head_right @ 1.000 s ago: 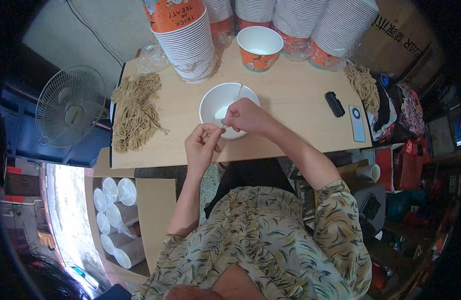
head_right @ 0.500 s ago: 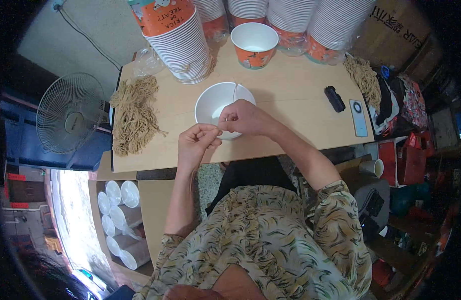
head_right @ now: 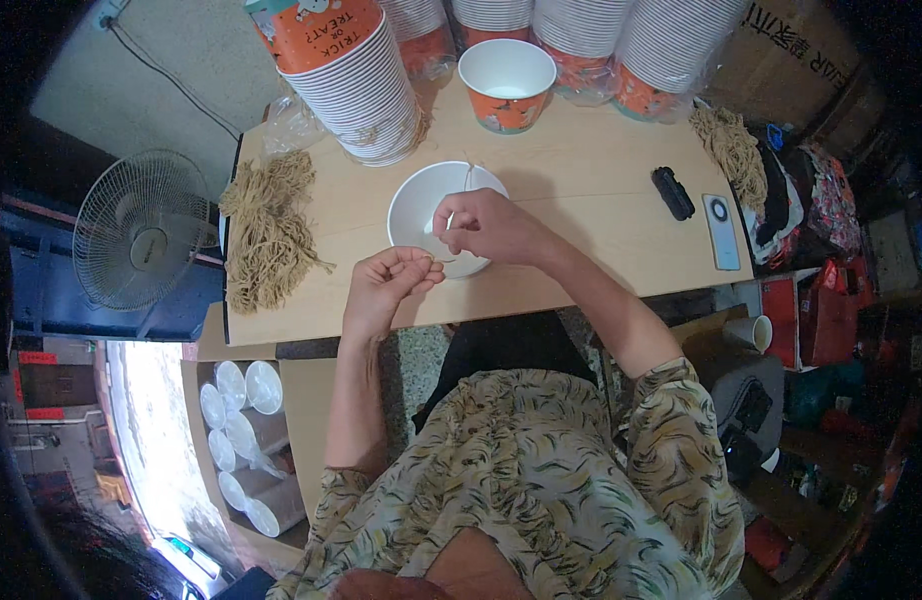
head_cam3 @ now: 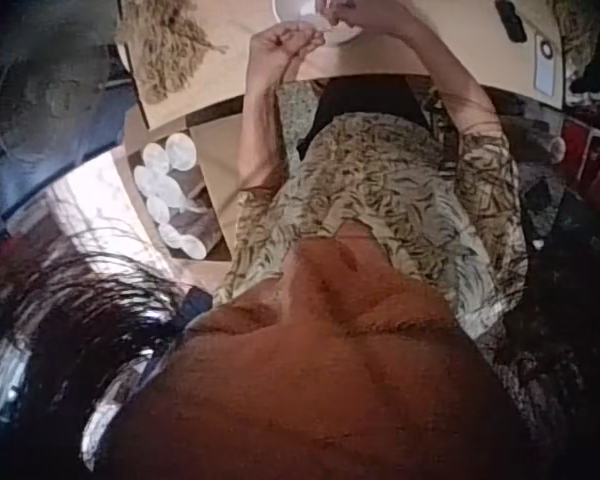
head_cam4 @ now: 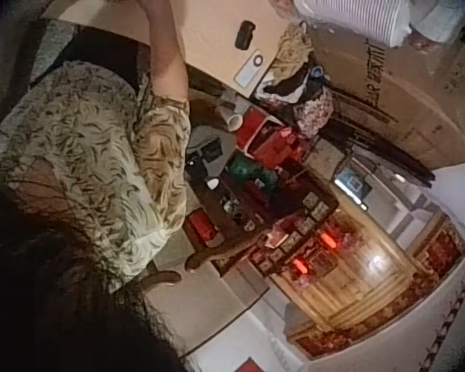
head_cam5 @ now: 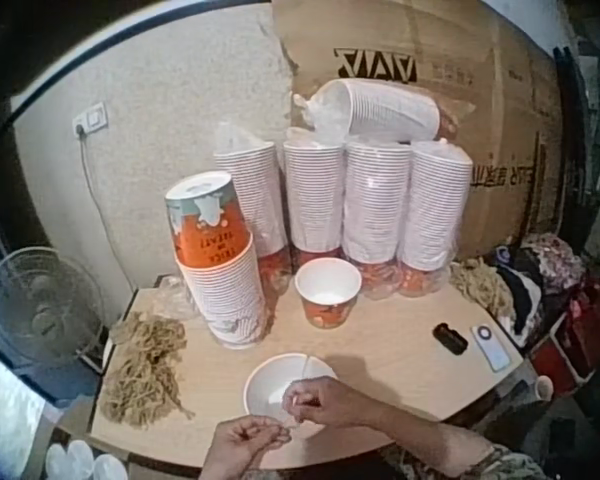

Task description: Assembling paper buckets by attaching and tying string handles.

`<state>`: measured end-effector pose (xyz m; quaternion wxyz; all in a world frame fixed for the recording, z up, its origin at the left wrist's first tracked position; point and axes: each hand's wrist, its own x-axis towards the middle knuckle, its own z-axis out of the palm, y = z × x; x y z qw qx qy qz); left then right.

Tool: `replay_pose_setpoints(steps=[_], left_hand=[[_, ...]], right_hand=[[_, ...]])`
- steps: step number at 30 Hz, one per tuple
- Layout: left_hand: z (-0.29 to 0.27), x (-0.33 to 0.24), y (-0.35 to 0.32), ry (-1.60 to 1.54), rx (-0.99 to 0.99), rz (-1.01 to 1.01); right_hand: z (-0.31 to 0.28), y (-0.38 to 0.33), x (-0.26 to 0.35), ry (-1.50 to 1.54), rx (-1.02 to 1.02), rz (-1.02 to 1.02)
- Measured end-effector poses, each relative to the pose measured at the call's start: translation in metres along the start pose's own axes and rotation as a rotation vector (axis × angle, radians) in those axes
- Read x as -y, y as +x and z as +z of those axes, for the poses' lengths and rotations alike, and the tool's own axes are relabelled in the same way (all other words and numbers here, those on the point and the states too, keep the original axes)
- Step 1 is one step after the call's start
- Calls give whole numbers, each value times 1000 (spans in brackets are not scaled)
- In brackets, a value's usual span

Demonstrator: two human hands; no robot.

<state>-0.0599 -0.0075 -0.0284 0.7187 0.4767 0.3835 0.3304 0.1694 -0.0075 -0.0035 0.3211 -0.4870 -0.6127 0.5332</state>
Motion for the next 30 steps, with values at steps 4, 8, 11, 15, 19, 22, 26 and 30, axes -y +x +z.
replay_pose_setpoints(steps=[4,8,11,15,19,22,26,30], left_hand=[[-2,1,1,7,14,10],[0,2,3,21,-12,8],[0,1,2,22,-15,25],[4,1,3,58,-21,22],[8,-5,0,97,-10,25],[9,-3,0,87,-2,53],[10,-2,0,75,-18,56],[10,-2,1,75,-42,54]], right_hand=[[-6,-10,0,-152,77,-99],[2,-19,0,-387,14,-103],[8,-19,-4,-342,-21,-141],[12,-19,-16,-172,-83,-140],[17,-20,-15,-125,-109,-175],[17,-22,-13,-121,-99,-164],[17,-23,-15,-134,-117,-210],[18,-24,-10,-139,-163,-207]])
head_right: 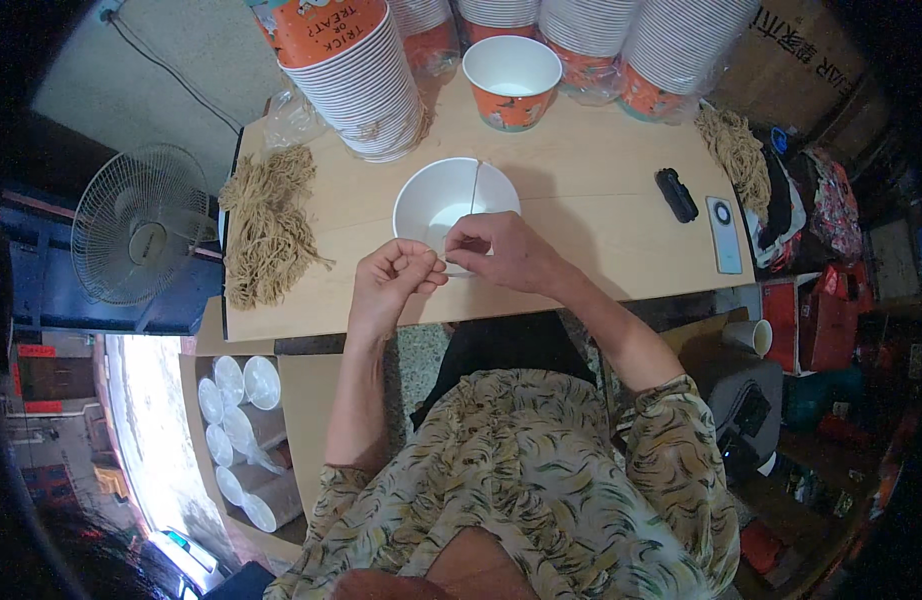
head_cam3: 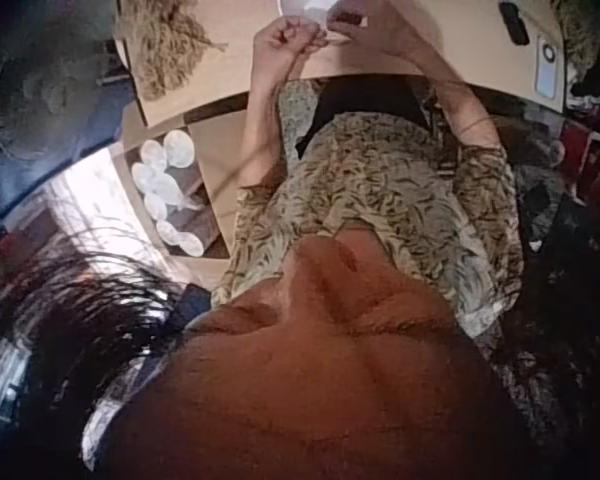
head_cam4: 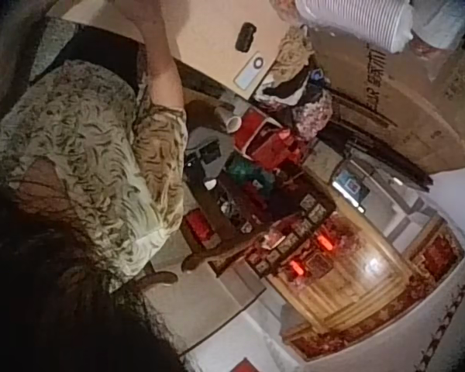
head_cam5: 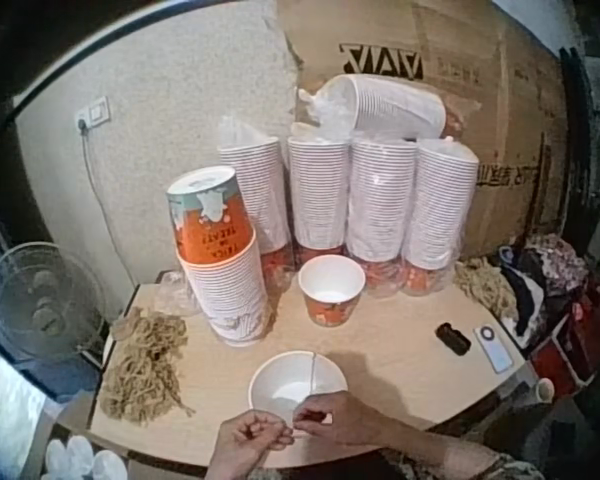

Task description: Assembling paper buckets by attaching and tying string handles.

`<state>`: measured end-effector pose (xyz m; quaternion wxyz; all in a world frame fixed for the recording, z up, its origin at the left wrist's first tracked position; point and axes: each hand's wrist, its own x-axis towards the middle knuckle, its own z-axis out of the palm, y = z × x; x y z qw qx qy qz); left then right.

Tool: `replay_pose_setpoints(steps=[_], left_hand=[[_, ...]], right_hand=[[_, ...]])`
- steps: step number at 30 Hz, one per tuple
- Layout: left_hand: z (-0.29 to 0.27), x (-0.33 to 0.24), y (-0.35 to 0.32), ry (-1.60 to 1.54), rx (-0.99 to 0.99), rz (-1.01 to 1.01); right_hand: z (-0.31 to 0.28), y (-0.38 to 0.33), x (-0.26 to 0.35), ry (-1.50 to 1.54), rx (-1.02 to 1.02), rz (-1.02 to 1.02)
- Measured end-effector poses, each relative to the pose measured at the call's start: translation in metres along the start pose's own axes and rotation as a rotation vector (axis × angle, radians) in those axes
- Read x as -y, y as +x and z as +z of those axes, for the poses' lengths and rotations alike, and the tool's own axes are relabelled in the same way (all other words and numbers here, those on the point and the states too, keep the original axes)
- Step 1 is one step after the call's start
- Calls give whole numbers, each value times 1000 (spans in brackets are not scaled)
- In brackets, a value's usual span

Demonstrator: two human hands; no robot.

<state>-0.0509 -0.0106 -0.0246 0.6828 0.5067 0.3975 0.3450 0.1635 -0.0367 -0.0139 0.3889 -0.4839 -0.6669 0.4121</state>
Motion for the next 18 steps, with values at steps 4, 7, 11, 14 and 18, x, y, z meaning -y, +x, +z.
replay_pose_setpoints(steps=[4,7,11,14,18], left_hand=[[-1,-2,0,-21,-3,-5],[0,-1,1,-48,-10,-12],[-1,0,-1,-96,-12,-15],[1,-1,-1,-150,-16,-36],[0,1,-1,-181,-24,-31]], right_hand=[[0,1,2,-27,-29,-42],[3,1,4,10,-60,-72],[6,1,8,-54,-86,-106],[5,1,7,-54,-96,-111],[5,0,10,-40,-99,-64]])
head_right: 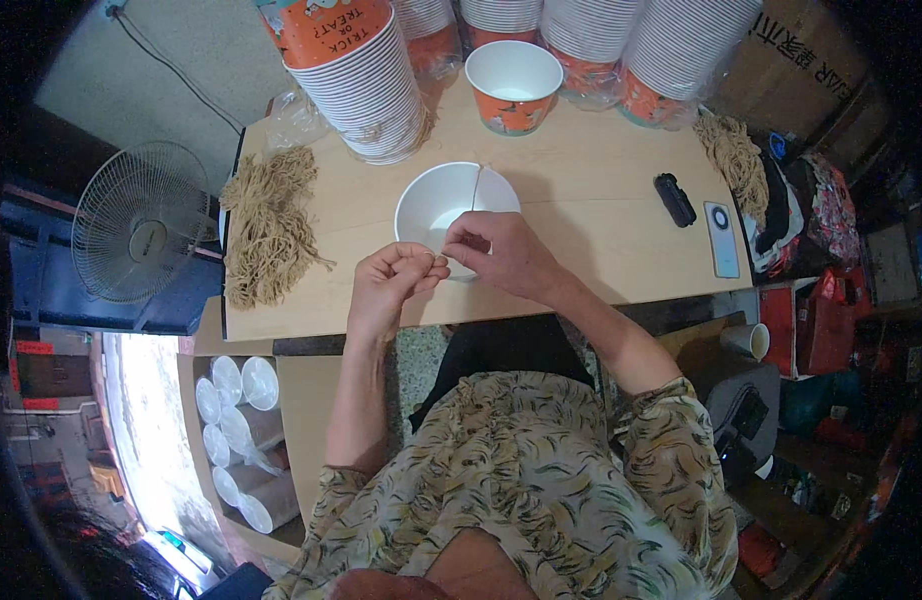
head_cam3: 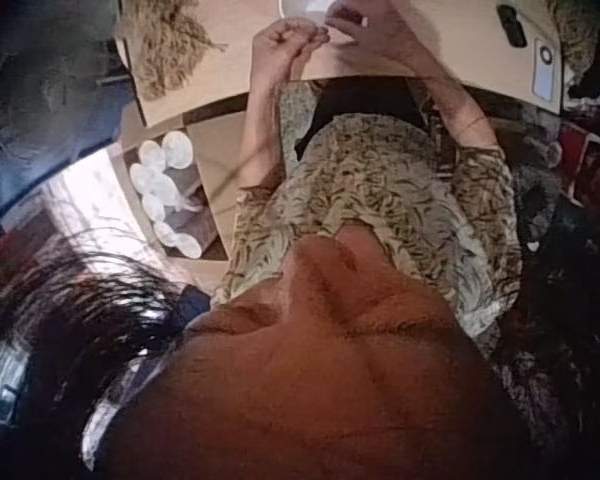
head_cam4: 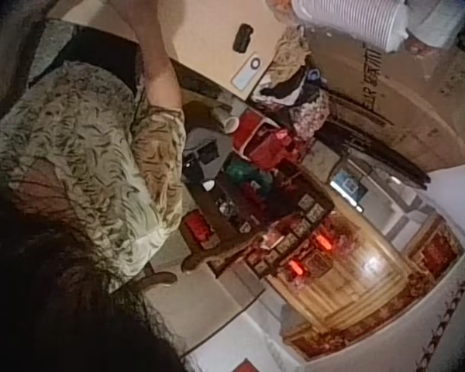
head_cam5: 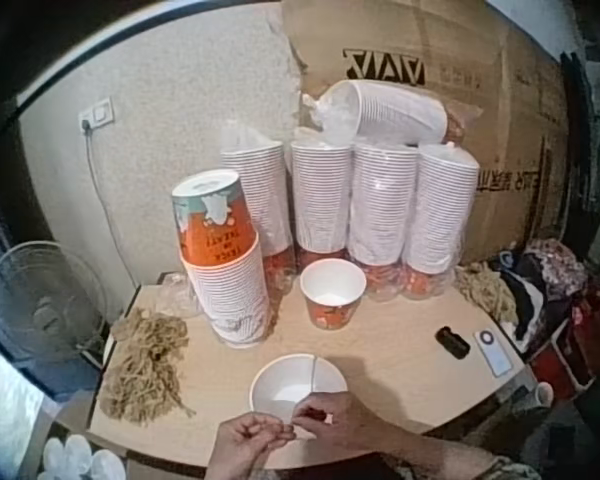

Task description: Assembling paper buckets by attaching and tying string handles.

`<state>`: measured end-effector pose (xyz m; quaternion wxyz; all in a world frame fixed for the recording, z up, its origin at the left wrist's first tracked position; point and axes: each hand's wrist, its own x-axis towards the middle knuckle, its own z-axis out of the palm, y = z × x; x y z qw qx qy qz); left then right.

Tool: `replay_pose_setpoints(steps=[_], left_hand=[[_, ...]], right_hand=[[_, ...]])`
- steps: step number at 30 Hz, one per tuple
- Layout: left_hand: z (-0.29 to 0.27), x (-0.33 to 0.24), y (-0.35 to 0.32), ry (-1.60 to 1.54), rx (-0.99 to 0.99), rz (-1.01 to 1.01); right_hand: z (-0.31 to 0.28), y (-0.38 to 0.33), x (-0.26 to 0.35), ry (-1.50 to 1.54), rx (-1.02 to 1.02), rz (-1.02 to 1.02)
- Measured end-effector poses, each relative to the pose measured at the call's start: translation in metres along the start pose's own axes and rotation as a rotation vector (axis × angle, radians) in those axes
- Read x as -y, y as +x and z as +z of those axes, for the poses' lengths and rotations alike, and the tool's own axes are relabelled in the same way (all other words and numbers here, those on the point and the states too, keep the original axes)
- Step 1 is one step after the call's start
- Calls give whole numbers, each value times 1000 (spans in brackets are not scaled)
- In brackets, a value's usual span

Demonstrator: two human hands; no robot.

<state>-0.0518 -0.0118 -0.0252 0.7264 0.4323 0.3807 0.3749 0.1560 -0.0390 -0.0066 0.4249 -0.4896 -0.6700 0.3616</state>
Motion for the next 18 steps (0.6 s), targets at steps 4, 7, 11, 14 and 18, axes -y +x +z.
replay_pose_setpoints(steps=[4,7,11,14,18], left_hand=[[1,-2,0,0,5,8],[1,-2,1,-13,15,13],[4,-7,-1,39,34,5],[4,-7,-1,93,47,-7],[6,-8,-2,114,34,-23]], right_hand=[[0,-1,-1,4,8,-13],[0,-1,1,-8,10,-8],[-1,-1,3,-2,45,10],[-1,-2,1,-21,46,-15],[2,-3,0,11,43,-29]])
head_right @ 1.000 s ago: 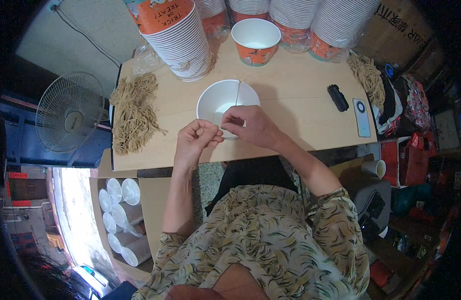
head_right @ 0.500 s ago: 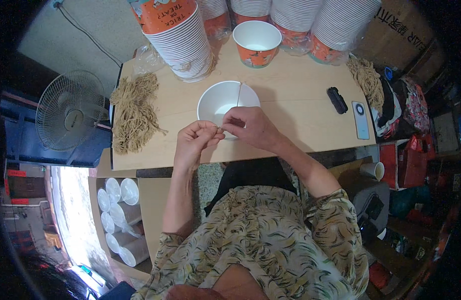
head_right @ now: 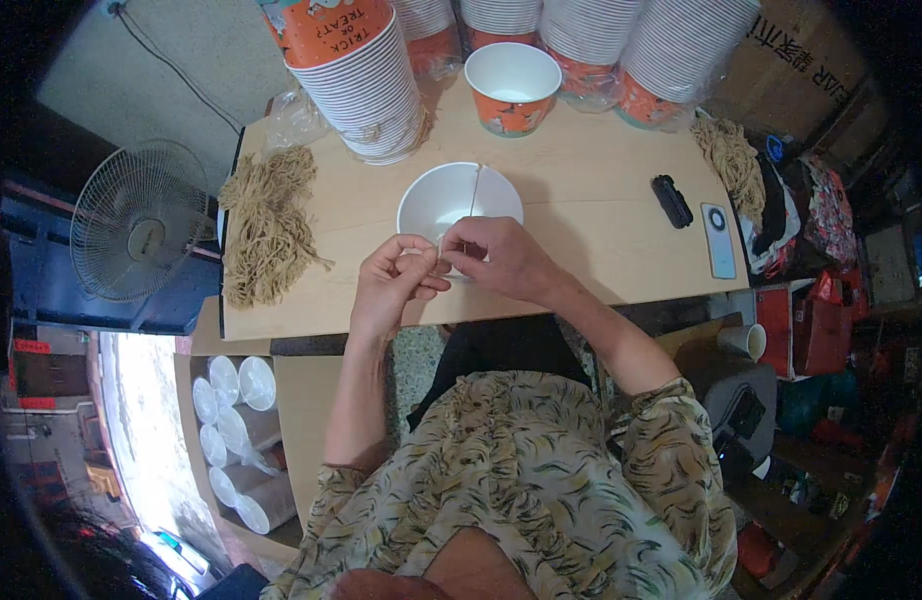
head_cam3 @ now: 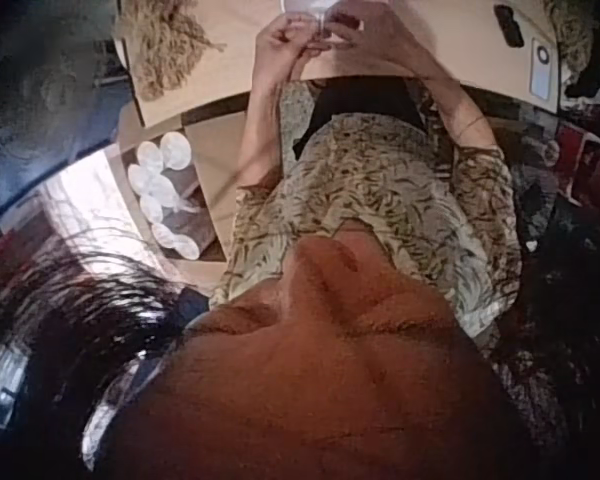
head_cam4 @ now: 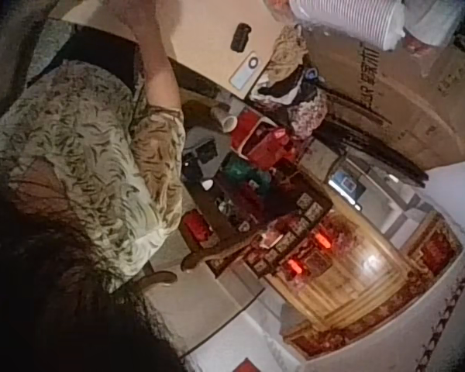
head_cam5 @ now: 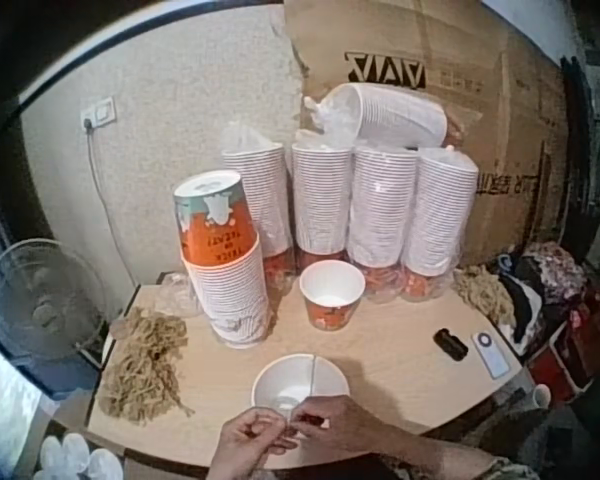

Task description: Assembling paper buckets by attaching and tying string handles.

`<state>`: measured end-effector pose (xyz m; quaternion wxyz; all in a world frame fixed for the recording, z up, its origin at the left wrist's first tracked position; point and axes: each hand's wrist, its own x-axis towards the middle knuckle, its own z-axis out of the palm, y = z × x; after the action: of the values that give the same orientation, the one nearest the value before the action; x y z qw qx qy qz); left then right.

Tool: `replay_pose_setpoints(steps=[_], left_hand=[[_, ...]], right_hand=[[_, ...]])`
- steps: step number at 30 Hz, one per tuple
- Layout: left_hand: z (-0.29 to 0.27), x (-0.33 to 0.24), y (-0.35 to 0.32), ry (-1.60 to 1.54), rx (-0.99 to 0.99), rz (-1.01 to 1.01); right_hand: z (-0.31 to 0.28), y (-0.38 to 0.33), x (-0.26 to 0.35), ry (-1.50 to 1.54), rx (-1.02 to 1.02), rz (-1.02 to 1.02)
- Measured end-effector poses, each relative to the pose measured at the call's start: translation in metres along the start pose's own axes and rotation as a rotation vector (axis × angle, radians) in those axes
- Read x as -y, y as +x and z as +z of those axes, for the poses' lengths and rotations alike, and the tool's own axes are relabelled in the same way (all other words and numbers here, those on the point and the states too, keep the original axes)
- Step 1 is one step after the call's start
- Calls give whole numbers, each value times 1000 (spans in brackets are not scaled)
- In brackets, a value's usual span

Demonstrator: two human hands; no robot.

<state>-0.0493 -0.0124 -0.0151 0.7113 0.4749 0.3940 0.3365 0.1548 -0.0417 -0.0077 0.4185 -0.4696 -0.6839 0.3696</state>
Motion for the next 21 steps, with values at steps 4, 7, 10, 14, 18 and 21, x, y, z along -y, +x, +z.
replay_pose_setpoints(steps=[4,7,10,14,18,21], left_hand=[[-1,7,2,-44,2,64],[-2,7,2,-51,21,67],[-1,4,0,-65,19,40],[-3,4,-1,-37,2,-3],[-4,9,1,-127,5,23],[-6,11,2,-164,34,45]], right_hand=[[-2,0,1,-74,18,-57],[-2,0,1,-82,9,-36],[-4,0,5,-92,6,-45],[-3,-1,8,-80,28,31],[-2,-2,2,-76,22,20],[-1,-1,2,-91,25,26]])
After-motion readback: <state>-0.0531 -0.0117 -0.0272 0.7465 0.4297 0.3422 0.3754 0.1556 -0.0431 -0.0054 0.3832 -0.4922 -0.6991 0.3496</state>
